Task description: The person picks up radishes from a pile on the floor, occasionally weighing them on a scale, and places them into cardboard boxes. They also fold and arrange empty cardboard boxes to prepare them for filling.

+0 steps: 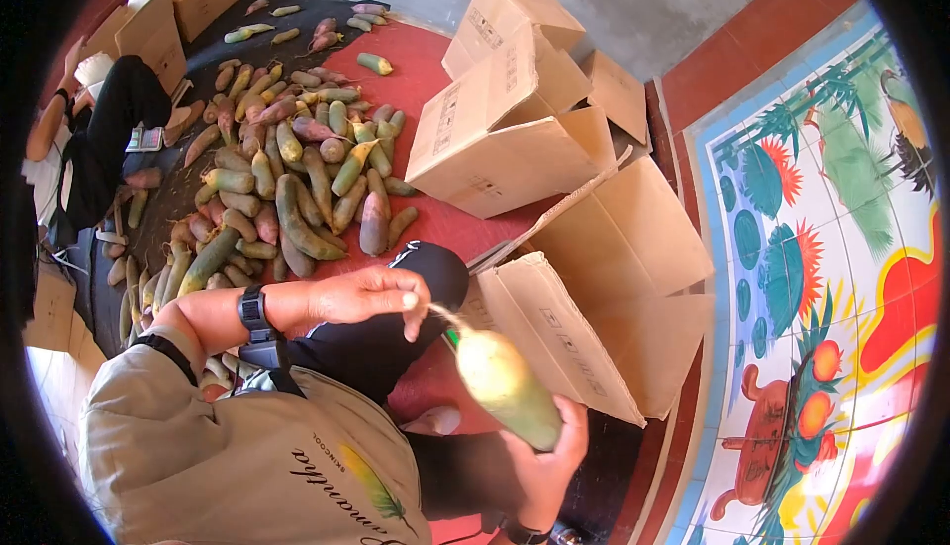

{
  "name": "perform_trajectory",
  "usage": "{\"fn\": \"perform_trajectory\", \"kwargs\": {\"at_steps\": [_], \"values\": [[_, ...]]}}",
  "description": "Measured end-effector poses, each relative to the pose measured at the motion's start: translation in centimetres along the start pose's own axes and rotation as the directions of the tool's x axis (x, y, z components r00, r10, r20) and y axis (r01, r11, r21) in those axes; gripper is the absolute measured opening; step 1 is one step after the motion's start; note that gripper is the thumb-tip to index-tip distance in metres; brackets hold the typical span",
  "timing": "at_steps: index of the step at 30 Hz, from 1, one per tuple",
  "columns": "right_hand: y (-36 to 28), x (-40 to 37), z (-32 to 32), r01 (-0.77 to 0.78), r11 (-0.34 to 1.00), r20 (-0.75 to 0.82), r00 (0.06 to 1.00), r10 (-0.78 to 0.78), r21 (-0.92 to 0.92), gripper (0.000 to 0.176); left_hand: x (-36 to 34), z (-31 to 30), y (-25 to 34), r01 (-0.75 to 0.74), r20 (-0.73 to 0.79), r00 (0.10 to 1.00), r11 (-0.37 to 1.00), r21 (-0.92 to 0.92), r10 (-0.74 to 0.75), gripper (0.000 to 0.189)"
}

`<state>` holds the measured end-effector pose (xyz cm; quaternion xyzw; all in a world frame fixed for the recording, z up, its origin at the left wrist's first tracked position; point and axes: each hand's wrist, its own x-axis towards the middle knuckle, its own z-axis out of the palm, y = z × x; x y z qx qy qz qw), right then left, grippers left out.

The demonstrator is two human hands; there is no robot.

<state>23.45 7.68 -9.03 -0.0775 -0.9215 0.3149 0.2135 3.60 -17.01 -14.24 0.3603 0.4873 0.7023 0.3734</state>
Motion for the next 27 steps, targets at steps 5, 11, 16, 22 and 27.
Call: {"fn": "perform_trajectory", "kwargs": {"at_steps": [5, 11, 16, 22, 27], "values": [[0.2, 1.2, -2.7, -0.016, 0.999, -0.372, 0.927, 0.034, 0.052, 0.067, -2.4, -4.3, -4.1, 0.128, -0.216, 0.971, 0.987, 0.097, -0.104, 0.027], [0.7, 4.1, -4.3, -0.139, 0.985, -0.632, 0.774, 0.045, -0.1, 0.046, -8.0, -11.4, -12.7, 0.503, -0.524, 0.821, 0.721, 0.476, -0.227, 0.025], [2.7, 6.2, -3.1, -0.223, 0.94, -0.566, 0.824, 0.04, -0.259, 0.04, -14.1, -15.1, -19.6, 0.601, -0.51, 0.77, 0.166, 0.782, -0.384, 0.023], [3.8, 7.7, -1.2, -0.163, 0.95, -0.397, 0.917, 0.045, -0.268, 0.036, -19.9, -16.1, -22.7, 0.59, -0.52, 0.608, -0.096, 0.802, -0.6, 0.023], [4.2, 8.3, -1.4, -0.15, 0.93, -0.378, 0.926, 0.013, -0.334, 0.024, -21.7, -15.2, -20.1, 0.743, -0.625, 0.508, -0.065, 0.666, -0.592, 0.022]]}}
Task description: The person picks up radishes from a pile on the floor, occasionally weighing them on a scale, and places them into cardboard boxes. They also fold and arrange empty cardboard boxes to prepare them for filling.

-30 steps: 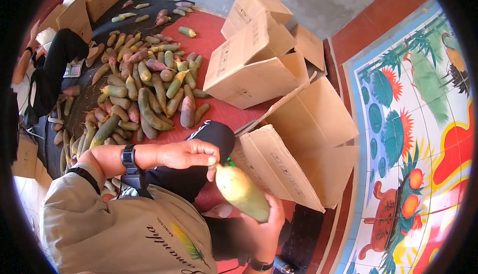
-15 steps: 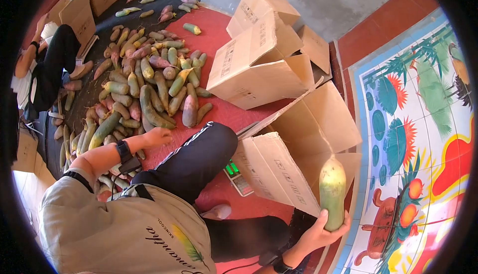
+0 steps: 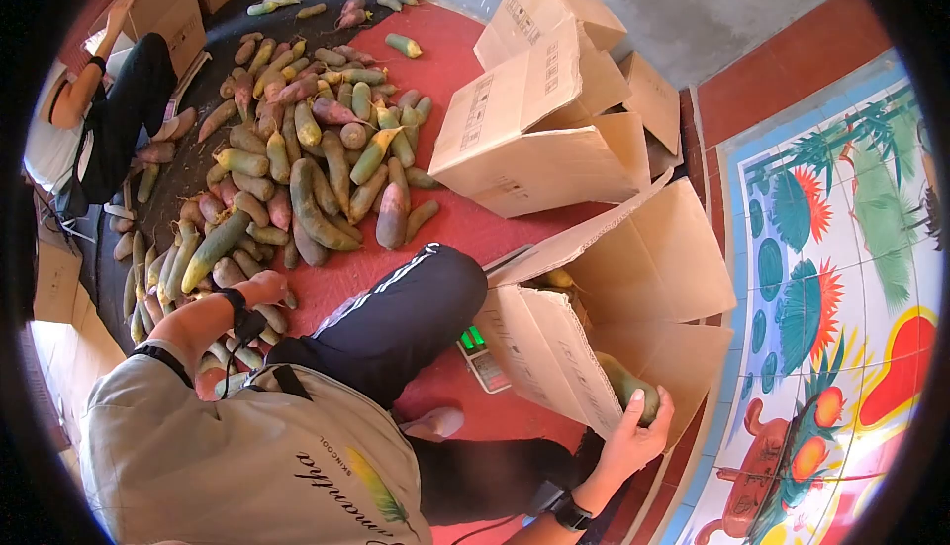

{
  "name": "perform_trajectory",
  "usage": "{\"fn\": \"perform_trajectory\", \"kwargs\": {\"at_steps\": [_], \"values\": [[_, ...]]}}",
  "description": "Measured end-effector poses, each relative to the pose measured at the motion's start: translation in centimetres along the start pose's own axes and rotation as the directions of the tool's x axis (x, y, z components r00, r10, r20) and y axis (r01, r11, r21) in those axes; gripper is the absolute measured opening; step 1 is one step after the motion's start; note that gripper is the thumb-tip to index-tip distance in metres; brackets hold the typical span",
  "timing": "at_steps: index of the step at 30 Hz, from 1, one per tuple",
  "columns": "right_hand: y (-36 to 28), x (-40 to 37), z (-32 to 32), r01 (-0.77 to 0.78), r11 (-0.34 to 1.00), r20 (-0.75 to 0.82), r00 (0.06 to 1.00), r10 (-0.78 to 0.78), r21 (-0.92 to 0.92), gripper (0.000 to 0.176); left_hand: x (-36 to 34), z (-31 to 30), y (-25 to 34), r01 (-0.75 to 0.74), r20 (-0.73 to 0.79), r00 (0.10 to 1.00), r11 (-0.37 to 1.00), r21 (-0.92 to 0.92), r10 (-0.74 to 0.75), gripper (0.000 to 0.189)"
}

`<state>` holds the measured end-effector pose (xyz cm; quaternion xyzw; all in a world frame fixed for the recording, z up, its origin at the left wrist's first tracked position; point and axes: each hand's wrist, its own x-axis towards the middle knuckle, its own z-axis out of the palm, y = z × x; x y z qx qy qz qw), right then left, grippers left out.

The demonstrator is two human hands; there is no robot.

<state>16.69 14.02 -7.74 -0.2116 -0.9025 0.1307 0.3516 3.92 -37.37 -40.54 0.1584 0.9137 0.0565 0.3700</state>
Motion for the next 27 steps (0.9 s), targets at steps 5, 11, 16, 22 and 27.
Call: {"fn": "perform_trajectory", "kwargs": {"at_steps": [5, 11, 16, 22, 27], "values": [[1.7, 0.1, 0.3, -0.029, 0.999, 0.024, 0.999, 0.028, 0.041, 0.018, 1.1, 4.3, -3.9, -0.092, 0.038, 0.996, 0.949, 0.301, 0.084, 0.025], [1.5, -0.1, 0.5, 0.038, 0.998, -0.02, 0.999, -0.039, -0.055, 0.018, -2.3, 3.4, -3.5, 0.412, 0.048, 0.911, 0.909, -0.063, -0.409, 0.033], [1.5, -0.3, 0.6, 0.113, 0.988, -0.1, 0.987, -0.124, -0.106, 0.019, -3.2, 4.6, -5.5, 0.417, -0.055, 0.907, 0.909, -0.015, -0.417, 0.031], [0.8, -0.9, 0.6, 0.124, 0.985, -0.113, 0.984, -0.138, -0.12, 0.018, -5.1, 2.3, -6.2, 0.437, -0.32, 0.852, 0.899, -0.001, -0.415, 0.03], [0.2, -1.7, 0.1, 0.227, 0.951, -0.17, 0.949, -0.264, -0.21, 0.016, -5.0, 2.4, -7.9, 0.5, -0.285, 0.778, 0.827, -0.258, -0.559, 0.038]]}}
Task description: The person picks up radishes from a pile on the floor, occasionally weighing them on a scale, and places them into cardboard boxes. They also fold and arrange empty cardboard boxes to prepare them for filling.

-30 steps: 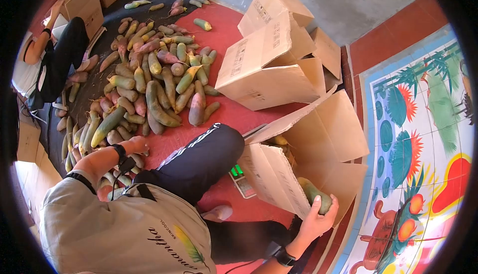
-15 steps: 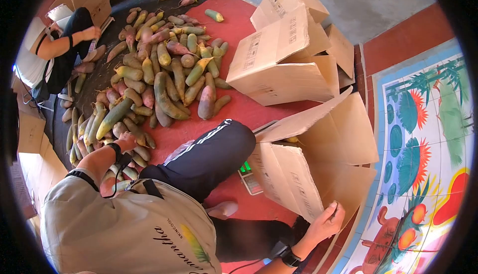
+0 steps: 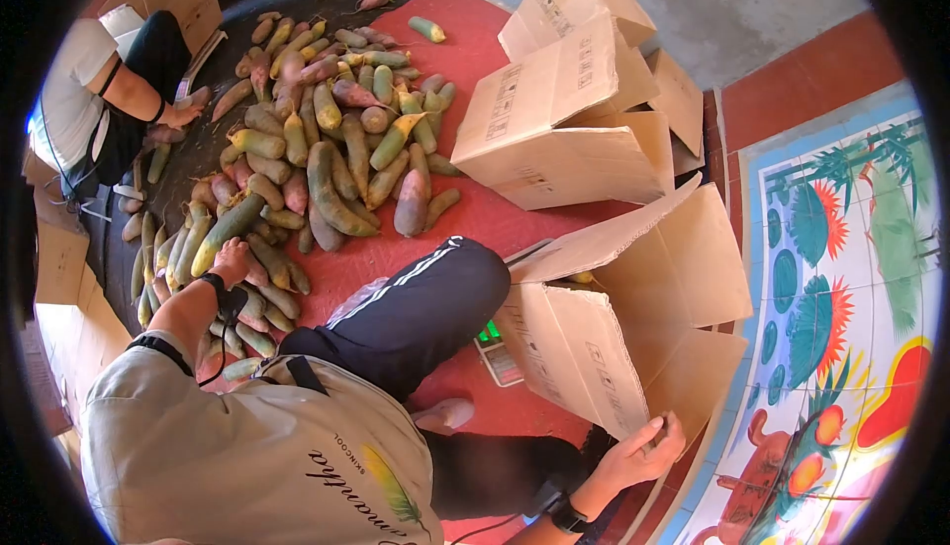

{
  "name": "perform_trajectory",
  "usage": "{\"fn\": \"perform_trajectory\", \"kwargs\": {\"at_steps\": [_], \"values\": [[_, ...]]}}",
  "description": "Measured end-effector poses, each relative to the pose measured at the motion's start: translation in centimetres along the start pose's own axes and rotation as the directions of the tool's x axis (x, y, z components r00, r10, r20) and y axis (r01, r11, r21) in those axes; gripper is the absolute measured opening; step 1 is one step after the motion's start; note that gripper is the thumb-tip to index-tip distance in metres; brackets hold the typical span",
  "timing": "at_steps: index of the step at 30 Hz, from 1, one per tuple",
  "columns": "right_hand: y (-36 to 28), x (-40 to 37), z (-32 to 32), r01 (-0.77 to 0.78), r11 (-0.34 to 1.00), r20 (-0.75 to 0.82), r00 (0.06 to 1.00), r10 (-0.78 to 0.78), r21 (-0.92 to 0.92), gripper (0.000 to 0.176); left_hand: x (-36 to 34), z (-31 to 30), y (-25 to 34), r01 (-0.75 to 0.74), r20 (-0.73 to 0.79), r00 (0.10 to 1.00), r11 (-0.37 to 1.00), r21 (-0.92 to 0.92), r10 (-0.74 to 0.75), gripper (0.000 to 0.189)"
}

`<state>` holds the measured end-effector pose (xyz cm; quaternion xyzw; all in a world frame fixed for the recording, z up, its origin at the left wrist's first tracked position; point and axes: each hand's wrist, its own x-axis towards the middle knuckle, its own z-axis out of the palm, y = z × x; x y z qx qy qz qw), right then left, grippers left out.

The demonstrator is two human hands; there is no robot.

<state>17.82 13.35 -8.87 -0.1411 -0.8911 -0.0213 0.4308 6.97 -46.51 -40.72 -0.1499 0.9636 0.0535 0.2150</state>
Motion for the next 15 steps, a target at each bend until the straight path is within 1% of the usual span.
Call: {"fn": "perform_trajectory", "kwargs": {"at_steps": [1, 4, 5, 7, 8, 9, 10, 11, 13, 14, 15], "values": [[-0.1, -0.2, -0.3, -0.001, 1.0, -0.001, 1.0, 0.001, -0.003, 0.016, 0.1, -0.1, 0.1, -0.003, 0.0, 1.0, 1.0, 0.0, 0.003, 0.038], [-0.3, -0.8, -1.0, 0.007, 1.0, -0.016, 1.0, -0.007, 0.02, 0.015, 0.0, -0.9, 0.6, 0.049, 0.13, 0.99, 0.999, 0.003, -0.049, 0.051], [-0.1, -1.2, -1.2, -0.01, 1.0, -0.031, 0.999, 0.01, 0.016, 0.015, -0.1, -1.2, 0.9, 0.05, 0.13, 0.99, 0.999, 0.003, -0.05, 0.051], [0.4, -1.9, -1.6, -0.025, 1.0, -0.046, 0.999, 0.026, 0.014, 0.015, -0.3, -1.6, 1.5, 0.043, 0.104, 0.993, 0.997, 0.063, -0.049, 0.054], [0.8, -2.2, -1.9, 0.003, 1.0, -0.062, 0.998, -0.004, -0.007, 0.015, -0.1, -1.1, 1.1, 0.045, 0.102, 0.993, 0.997, 0.063, -0.051, 0.054], [1.1, -2.5, -2.1, 0.031, 0.999, -0.078, 0.996, -0.033, -0.028, 0.015, 0.0, -0.8, 0.8, 0.035, 0.066, 0.997, 0.998, 0.053, -0.039, 0.055], [1.2, -2.8, -2.3, 0.03, 0.999, -0.08, 0.996, -0.032, -0.027, 0.015, 0.1, -0.5, 0.6, 0.025, 0.029, 0.999, 0.999, 0.044, -0.027, 0.056], [1.4, -3.0, -2.5, 0.048, 0.998, -0.095, 0.994, -0.052, -0.047, 0.015, 0.3, -0.4, 0.3, 0.025, 0.028, 0.999, 0.999, 0.044, -0.026, 0.056], [1.8, -3.8, -2.9, 0.063, 0.996, -0.109, 0.992, -0.07, -0.068, 0.016, -0.5, -1.7, 0.5, 0.032, -0.019, 0.999, 0.998, -0.055, -0.033, 0.048], [2.2, -4.2, -3.0, 0.075, 0.992, -0.114, 0.99, -0.087, -0.1, 0.016, -0.2, -1.2, -0.2, 0.031, -0.02, 0.999, 0.998, -0.054, -0.032, 0.048], [2.6, -4.6, -3.0, 0.088, 0.987, -0.118, 0.988, -0.104, -0.131, 0.016, 0.0, -1.2, -0.8, 0.05, -0.13, 0.99, 0.997, -0.067, -0.058, 0.046]]}}
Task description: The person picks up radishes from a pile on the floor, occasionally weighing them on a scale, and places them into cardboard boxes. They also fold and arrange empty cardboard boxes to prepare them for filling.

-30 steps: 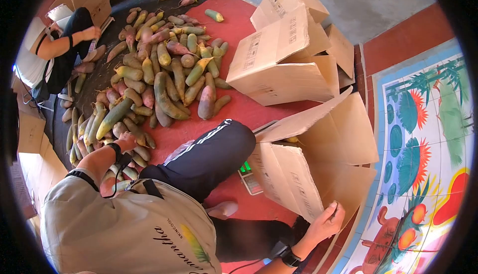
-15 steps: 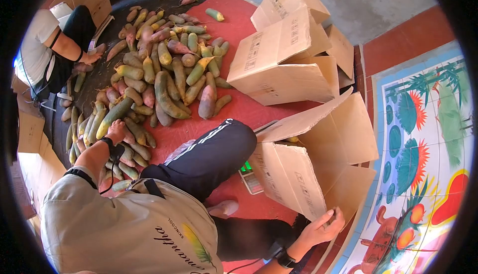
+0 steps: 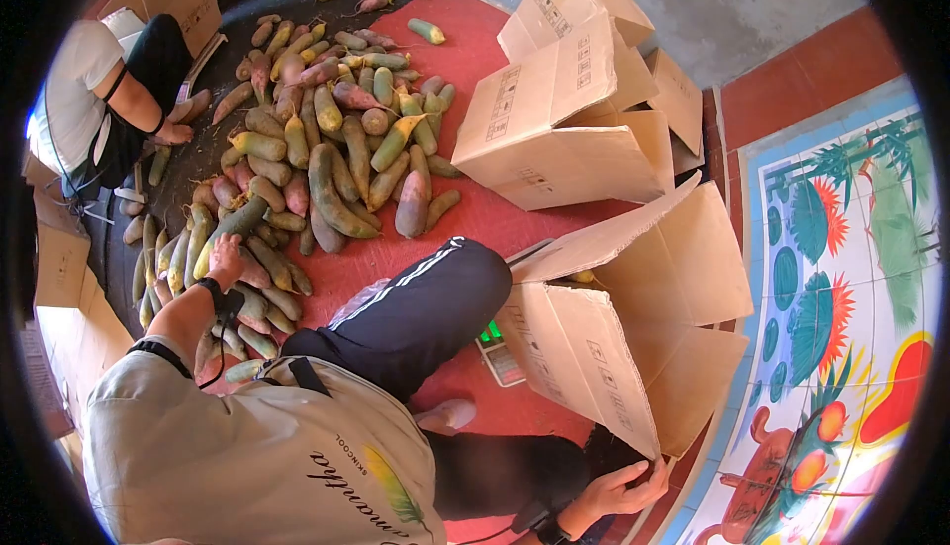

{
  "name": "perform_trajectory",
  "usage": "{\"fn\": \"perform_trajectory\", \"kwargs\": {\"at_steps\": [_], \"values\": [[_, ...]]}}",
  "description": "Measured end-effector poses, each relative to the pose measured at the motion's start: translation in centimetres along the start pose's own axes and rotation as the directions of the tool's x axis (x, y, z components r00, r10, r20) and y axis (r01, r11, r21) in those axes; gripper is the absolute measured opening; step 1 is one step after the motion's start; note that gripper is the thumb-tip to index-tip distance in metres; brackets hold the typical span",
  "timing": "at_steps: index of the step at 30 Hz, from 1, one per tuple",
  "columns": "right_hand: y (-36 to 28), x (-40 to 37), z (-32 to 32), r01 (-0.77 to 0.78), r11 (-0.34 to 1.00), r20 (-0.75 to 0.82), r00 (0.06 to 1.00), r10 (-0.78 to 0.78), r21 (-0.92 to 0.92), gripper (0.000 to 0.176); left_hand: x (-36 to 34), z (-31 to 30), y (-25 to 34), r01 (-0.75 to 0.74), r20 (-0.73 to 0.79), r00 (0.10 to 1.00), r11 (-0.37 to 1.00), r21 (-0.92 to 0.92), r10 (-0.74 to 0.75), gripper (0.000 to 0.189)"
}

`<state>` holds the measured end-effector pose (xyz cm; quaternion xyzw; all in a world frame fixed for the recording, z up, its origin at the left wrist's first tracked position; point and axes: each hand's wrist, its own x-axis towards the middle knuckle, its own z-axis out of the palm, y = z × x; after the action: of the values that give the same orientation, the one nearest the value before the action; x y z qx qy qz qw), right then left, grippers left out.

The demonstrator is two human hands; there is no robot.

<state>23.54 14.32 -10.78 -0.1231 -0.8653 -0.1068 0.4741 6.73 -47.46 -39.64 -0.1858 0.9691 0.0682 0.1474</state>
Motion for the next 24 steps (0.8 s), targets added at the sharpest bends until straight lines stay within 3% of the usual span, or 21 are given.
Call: {"fn": "perform_trajectory", "kwargs": {"at_steps": [2, 3, 6, 7, 10, 13, 20, 24], "values": [[0.5, -1.1, -0.2, -0.034, 0.999, 0.003, 0.999, 0.034, -0.005, 0.016, -0.3, 0.2, -0.9, -0.013, -0.209, 0.978, 1.0, -0.029, 0.006, 0.05], [0.9, -1.8, -0.2, -0.068, 0.998, 0.005, 0.998, 0.068, -0.009, 0.016, -0.7, -0.3, -1.1, -0.012, -0.209, 0.978, 0.999, -0.029, 0.006, 0.05], [2.0, -3.9, 0.1, -0.14, 0.99, 0.054, 0.989, 0.141, -0.024, 0.016, -1.0, -0.8, -1.7, 0.244, -0.061, 0.967, 0.968, -0.054, -0.247, 0.06], [2.3, -4.6, 0.3, -0.14, 0.99, 0.052, 0.989, 0.142, -0.027, 0.016, -1.0, -0.7, -2.0, 0.241, -0.062, 0.968, 0.969, -0.056, -0.244, 0.06], [3.4, -6.8, 0.7, -0.19, 0.98, 0.182, 0.963, 0.197, -0.055, 0.017, -0.8, -0.3, -3.1, 0.496, 0.07, 0.868, 0.859, -0.129, -0.491, 0.07], [4.3, -8.9, 1.4, -0.288, 0.957, 0.241, 0.926, 0.29, -0.042, 0.017, -0.4, 0.7, -4.6, 0.573, 0.107, 0.82, 0.805, -0.152, -0.563, 0.07], [4.1, -9.5, 2.1, -0.256, 0.966, 0.307, 0.916, 0.257, -0.042, 0.017, 0.3, 1.2, -5.6, 0.513, 0.098, 0.858, 0.85, -0.118, -0.504, 0.067], [4.0, -9.6, 2.3, -0.264, 0.964, 0.316, 0.913, 0.258, -0.026, 0.017, -1.5, -1.7, -1.2, 0.404, -0.009, 0.912, 0.904, -0.141, -0.41, 0.062]]}}
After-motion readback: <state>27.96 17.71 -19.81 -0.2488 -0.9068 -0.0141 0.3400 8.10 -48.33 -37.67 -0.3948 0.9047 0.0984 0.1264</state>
